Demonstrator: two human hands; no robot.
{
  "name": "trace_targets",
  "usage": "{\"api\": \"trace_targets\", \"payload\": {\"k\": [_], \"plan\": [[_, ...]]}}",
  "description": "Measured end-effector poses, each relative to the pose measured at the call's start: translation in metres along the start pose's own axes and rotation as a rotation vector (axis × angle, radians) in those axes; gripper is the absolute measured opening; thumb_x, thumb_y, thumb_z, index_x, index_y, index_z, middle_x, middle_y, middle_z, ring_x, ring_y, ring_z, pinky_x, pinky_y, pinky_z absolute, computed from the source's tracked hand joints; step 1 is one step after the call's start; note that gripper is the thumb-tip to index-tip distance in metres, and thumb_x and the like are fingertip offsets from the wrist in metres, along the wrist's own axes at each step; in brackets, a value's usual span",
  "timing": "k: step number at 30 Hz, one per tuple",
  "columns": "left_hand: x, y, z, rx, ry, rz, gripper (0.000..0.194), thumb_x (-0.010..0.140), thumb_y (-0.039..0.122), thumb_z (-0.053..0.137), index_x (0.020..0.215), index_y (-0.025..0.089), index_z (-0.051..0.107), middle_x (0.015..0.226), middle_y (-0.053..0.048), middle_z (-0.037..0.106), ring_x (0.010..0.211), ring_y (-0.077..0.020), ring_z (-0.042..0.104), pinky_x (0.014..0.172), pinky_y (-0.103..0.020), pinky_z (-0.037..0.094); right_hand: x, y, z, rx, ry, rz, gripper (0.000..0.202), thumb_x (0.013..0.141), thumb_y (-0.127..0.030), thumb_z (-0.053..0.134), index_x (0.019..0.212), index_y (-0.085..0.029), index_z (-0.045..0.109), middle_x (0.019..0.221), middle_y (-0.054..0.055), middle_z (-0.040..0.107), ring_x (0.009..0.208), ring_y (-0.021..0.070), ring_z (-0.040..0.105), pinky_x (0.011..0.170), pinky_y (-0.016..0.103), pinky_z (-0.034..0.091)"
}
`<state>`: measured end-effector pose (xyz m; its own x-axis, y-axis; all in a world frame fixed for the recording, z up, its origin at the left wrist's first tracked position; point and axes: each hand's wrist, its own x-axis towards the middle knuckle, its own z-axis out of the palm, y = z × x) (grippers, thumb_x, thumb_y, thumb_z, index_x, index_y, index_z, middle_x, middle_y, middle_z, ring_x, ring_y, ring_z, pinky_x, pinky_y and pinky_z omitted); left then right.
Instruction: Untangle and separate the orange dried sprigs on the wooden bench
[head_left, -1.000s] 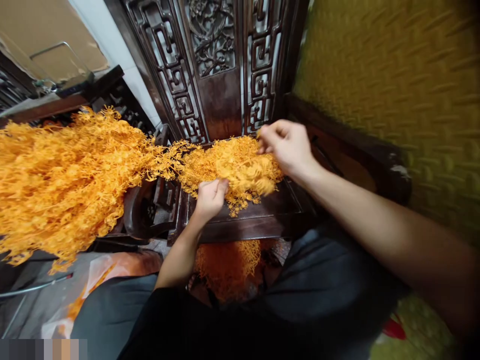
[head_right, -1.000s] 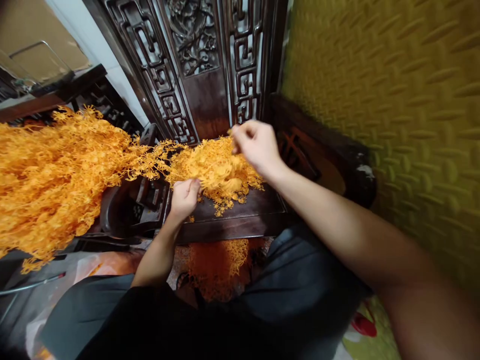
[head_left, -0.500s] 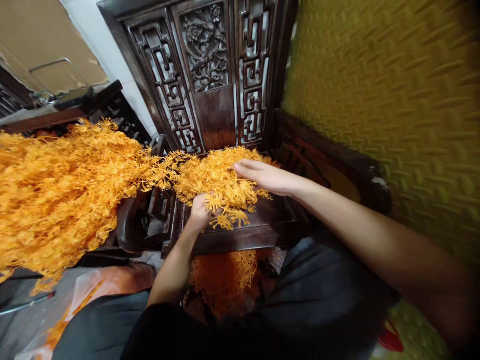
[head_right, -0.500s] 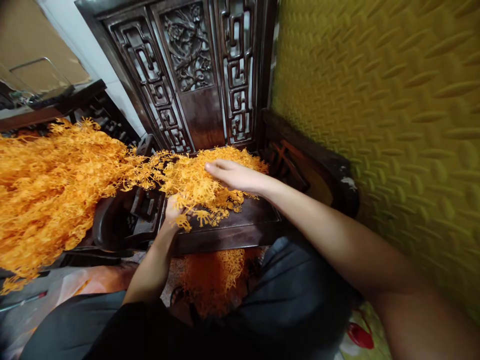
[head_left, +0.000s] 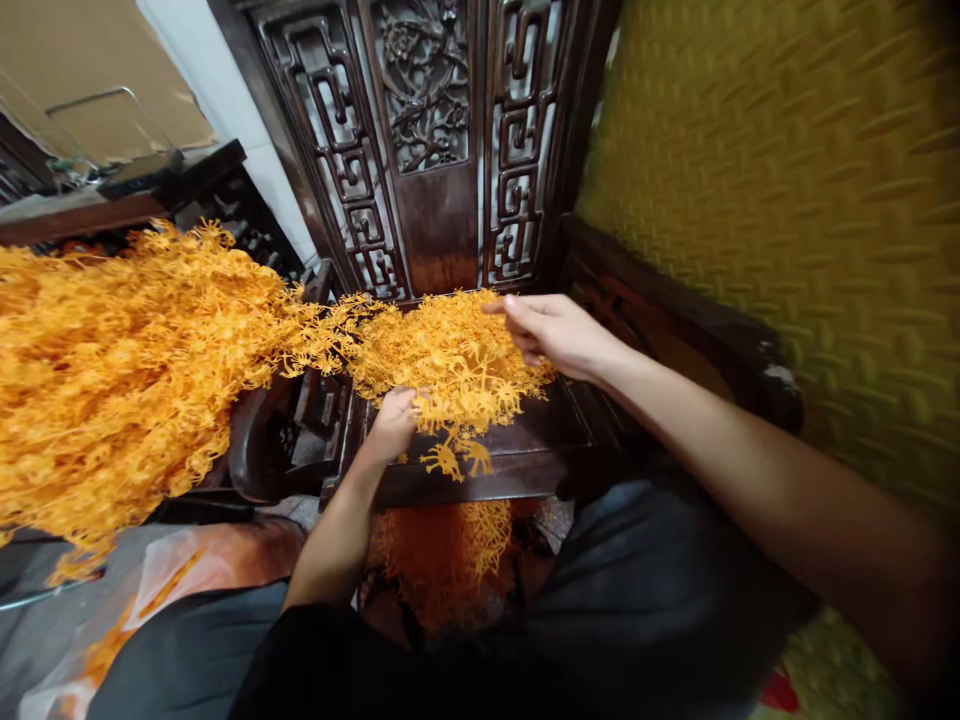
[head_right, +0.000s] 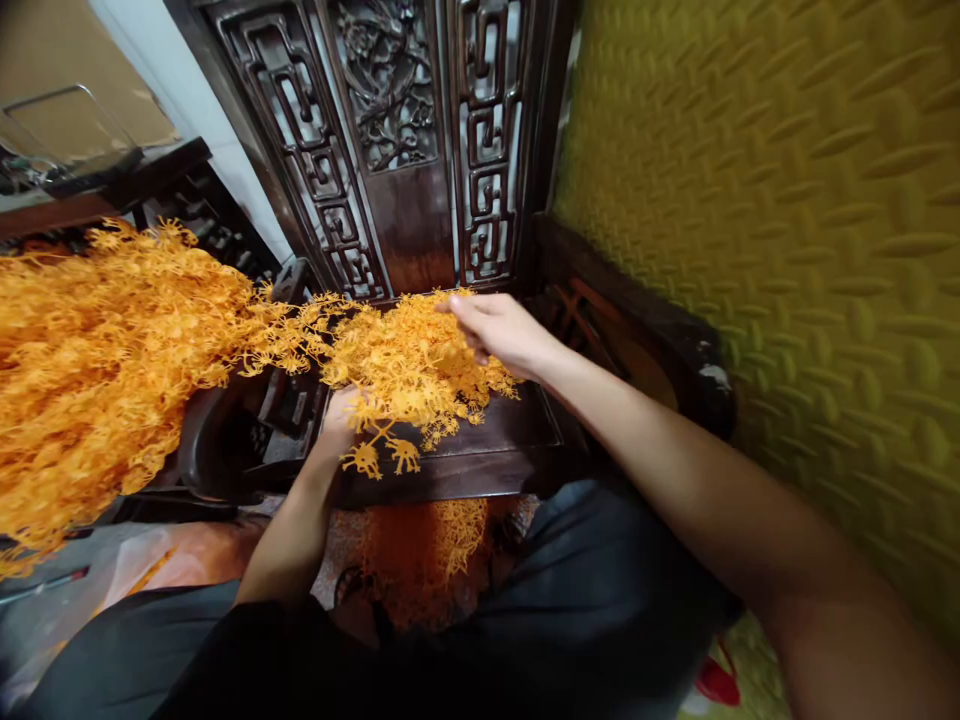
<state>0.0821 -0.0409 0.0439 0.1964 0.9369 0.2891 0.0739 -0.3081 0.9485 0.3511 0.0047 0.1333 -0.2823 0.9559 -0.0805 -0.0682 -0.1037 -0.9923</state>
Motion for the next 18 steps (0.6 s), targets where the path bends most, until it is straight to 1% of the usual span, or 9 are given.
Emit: {"api": "trace_targets", "payload": {"k": [3, 5, 7, 9, 11, 12, 16, 17, 18], "plan": [[0.001, 0.002, 0.008, 0.016, -0.041, -0.014, 0.053, 0.080, 0.061, 0.071, 0.050, 0.020, 0.053, 0.049, 0.001, 0.048, 0.052, -0.0137, 0.043, 0.055, -0.030, 0.035, 0.000, 0.011, 0.023, -0.029, -0.195, 0.072, 0.058, 0.094, -0.072, 0.059, 0.095, -0.015, 0.068, 0.061, -0.006, 0.030, 0.048, 0.0065, 0.026, 0.041, 0.022, 0.024], [0.002, 0.001, 0.009, -0.004, -0.057, -0.038, 0.054, 0.081, 0.061, 0.069, 0.051, 0.020, 0.051, 0.049, 0.001, 0.047, 0.050, -0.0130, 0.042, 0.053, -0.029, 0.034, 0.009, 0.016, 0.022, -0.145, -0.184, 0.044, 0.059, 0.086, -0.075, 0.068, 0.081, -0.016, 0.063, 0.057, -0.006, 0.033, 0.047, 0.0069, 0.030, 0.041, 0.022, 0.027], [0.003, -0.001, 0.007, -0.039, -0.052, -0.062, 0.055, 0.080, 0.061, 0.070, 0.050, 0.020, 0.049, 0.049, 0.001, 0.045, 0.049, -0.0120, 0.039, 0.051, -0.028, 0.032, 0.023, 0.018, 0.010, -0.223, 0.012, -0.029, 0.057, 0.083, -0.072, 0.073, 0.073, -0.019, 0.054, 0.055, -0.006, 0.033, 0.046, 0.0075, 0.032, 0.041, 0.023, 0.031], [0.004, -0.004, 0.004, -0.083, -0.034, -0.083, 0.055, 0.078, 0.062, 0.070, 0.050, 0.021, 0.047, 0.049, 0.001, 0.043, 0.049, -0.0118, 0.038, 0.050, -0.028, 0.032, 0.035, 0.019, -0.005, -0.179, 0.254, -0.076, 0.058, 0.088, -0.072, 0.068, 0.071, -0.021, 0.047, 0.055, -0.006, 0.031, 0.046, 0.0076, 0.029, 0.041, 0.023, 0.032], [0.005, -0.005, 0.004, -0.141, -0.028, -0.116, 0.057, 0.076, 0.065, 0.070, 0.050, 0.022, 0.044, 0.048, 0.001, 0.039, 0.048, -0.0122, 0.038, 0.049, -0.028, 0.031, 0.040, 0.019, -0.013, -0.106, 0.328, -0.067, 0.058, 0.091, -0.074, 0.061, 0.073, -0.022, 0.045, 0.058, -0.006, 0.032, 0.046, 0.0079, 0.029, 0.039, 0.023, 0.031], [0.005, -0.005, 0.005, -0.171, -0.035, -0.135, 0.058, 0.075, 0.066, 0.070, 0.049, 0.022, 0.042, 0.047, 0.002, 0.037, 0.048, -0.0125, 0.038, 0.049, -0.028, 0.031, 0.039, 0.020, -0.013, -0.098, 0.271, -0.043, 0.059, 0.091, -0.077, 0.059, 0.074, -0.022, 0.047, 0.059, -0.005, 0.034, 0.047, 0.0082, 0.030, 0.039, 0.023, 0.030], [0.007, -0.002, 0.013, -0.236, -0.060, -0.202, 0.058, 0.073, 0.063, 0.074, 0.049, 0.022, 0.040, 0.046, 0.002, 0.036, 0.048, -0.0124, 0.038, 0.047, -0.027, 0.031, 0.032, 0.027, 0.006, -0.266, -0.195, 0.015, 0.061, 0.085, -0.079, 0.065, 0.075, -0.019, 0.057, 0.060, -0.002, 0.041, 0.049, 0.0088, 0.036, 0.039, 0.023, 0.029], [0.007, -0.002, 0.014, -0.234, -0.062, -0.208, 0.057, 0.073, 0.061, 0.074, 0.048, 0.022, 0.041, 0.046, 0.002, 0.036, 0.047, -0.0118, 0.037, 0.047, -0.027, 0.031, 0.033, 0.028, 0.009, -0.329, -0.220, -0.011, 0.059, 0.083, -0.076, 0.070, 0.073, -0.019, 0.057, 0.059, -0.002, 0.042, 0.049, 0.0087, 0.037, 0.039, 0.023, 0.029], [0.008, -0.002, 0.014, -0.230, -0.060, -0.207, 0.057, 0.074, 0.061, 0.074, 0.048, 0.022, 0.041, 0.046, 0.002, 0.037, 0.046, -0.0112, 0.036, 0.047, -0.027, 0.030, 0.035, 0.028, 0.008, -0.373, -0.166, -0.053, 0.057, 0.082, -0.073, 0.073, 0.072, -0.019, 0.057, 0.057, -0.003, 0.042, 0.048, 0.0086, 0.038, 0.040, 0.023, 0.030]]}}
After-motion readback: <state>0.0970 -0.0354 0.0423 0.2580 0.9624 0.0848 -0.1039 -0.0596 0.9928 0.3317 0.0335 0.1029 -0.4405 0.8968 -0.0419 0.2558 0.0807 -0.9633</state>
